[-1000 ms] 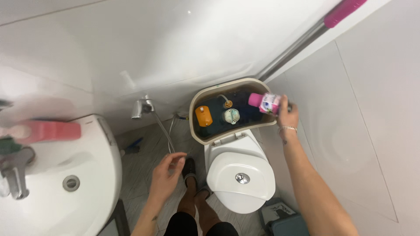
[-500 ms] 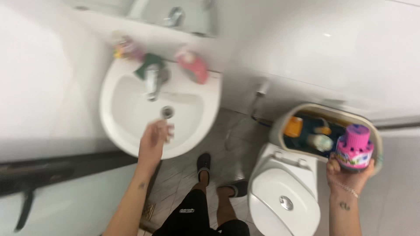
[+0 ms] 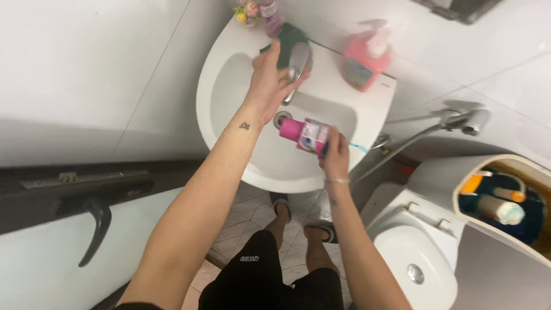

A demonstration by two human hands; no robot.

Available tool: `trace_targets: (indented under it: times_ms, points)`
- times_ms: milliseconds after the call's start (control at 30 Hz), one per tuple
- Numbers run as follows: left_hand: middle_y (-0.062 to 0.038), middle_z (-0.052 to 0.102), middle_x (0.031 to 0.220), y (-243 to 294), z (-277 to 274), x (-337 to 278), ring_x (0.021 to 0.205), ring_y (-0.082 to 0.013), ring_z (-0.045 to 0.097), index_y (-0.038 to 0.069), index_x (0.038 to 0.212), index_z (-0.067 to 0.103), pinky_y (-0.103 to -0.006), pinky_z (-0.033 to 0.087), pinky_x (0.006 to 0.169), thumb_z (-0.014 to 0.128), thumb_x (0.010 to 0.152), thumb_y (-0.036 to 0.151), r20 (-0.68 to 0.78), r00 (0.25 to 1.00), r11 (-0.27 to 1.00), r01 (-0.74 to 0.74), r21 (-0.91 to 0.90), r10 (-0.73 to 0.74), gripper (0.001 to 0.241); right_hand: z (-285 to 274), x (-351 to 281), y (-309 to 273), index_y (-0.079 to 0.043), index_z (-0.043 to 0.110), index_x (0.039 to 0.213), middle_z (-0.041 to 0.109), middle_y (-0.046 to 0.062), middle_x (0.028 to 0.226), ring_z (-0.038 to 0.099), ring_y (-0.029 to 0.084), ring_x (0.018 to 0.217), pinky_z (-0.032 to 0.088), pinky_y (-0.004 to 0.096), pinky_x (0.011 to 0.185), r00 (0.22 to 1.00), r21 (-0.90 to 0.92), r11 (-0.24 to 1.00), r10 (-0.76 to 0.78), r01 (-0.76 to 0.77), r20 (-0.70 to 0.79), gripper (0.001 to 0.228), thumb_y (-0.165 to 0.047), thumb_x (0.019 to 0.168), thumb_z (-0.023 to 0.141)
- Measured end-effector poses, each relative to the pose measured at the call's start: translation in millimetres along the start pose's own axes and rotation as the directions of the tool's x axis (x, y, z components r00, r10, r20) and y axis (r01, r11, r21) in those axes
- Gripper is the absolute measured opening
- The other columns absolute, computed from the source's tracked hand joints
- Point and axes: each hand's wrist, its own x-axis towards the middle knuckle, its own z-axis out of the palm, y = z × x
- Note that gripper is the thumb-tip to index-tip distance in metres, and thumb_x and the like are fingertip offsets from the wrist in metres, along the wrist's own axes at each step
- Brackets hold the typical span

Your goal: The person opens the toilet tank lid and places a blue cleaning tablet into the water. They then remove a pink cleaning tablet container, rinse it under the sink faucet, and place it back into the tank. Finally, they use a handheld bidet sprayer to rinse the toilet bowl and the surrounding floor area.

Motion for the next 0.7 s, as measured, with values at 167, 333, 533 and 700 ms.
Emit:
trace_targets:
  times_ms: [167, 333, 533, 700]
  points:
    - [-0.035, 0.082, 0.143, 27.0, -26.1, -16.5, 0.134, -0.0442, 0.09, 0.008, 0.183, 0.02, -0.048, 0.071, 0.123, 0.05, 0.115, 0.081, 0.09, 0.996, 0.962, -0.038, 0.271, 0.014, 0.104, 97.6, 36.9, 12.0, -0.009, 0.073, 0.153, 0.075, 0.005, 0.086, 0.069, 0.014, 0.062, 0.053, 0.029, 0.046, 0.993, 0.095, 0.989, 0.106, -0.11, 0.055, 0.091, -0.091, 0.113, 0.069]
    - [-0.017, 0.086, 0.142, -64.4, -137.0, -5.3, 0.134, -0.0324, 0.085, 0.018, 0.162, 0.062, -0.0482, 0.071, 0.114, 0.071, 0.124, 0.055, -0.274, 0.917, 0.838, -0.104, 0.536, 0.289, 0.054, 126.9, 50.5, 19.4, -0.016, 0.077, 0.127, 0.071, 0.005, 0.072, 0.063, 0.015, 0.05, 0.042, 0.03, 0.038, 0.983, 0.195, 0.964, 0.165, -0.179, 0.085, 0.072, -0.087, 0.113, 0.069]
    - [-0.028, 0.047, 0.189, -154.9, -141.0, 21.4, 0.184, -0.0454, 0.039, 0.007, 0.194, 0.027, -0.0612, 0.032, 0.152, 0.094, 0.108, 0.066, -0.108, 0.964, 0.969, 0.241, -0.045, -0.245, 0.124, 129.8, 46.7, 24.2, -0.02, 0.08, 0.128, 0.073, -0.003, 0.08, 0.067, 0.011, 0.06, 0.051, 0.03, 0.05, 0.968, 0.167, 0.969, 0.148, -0.183, 0.203, 0.067, -0.086, 0.116, 0.069]
    - [-0.008, 0.079, 0.163, -167.4, -129.7, 43.3, 0.153, -0.0285, 0.069, 0.017, 0.17, 0.07, -0.057, 0.051, 0.135, 0.091, 0.109, 0.073, -0.249, 0.944, 0.888, 0.082, -0.453, -0.214, 0.085, 116.7, 55.7, 9.9, -0.004, 0.057, 0.185, 0.084, 0.015, 0.124, 0.081, 0.019, 0.092, 0.07, 0.038, 0.074, 0.967, -0.235, 0.97, 0.114, -0.059, 0.23, 0.122, -0.102, 0.113, 0.049]
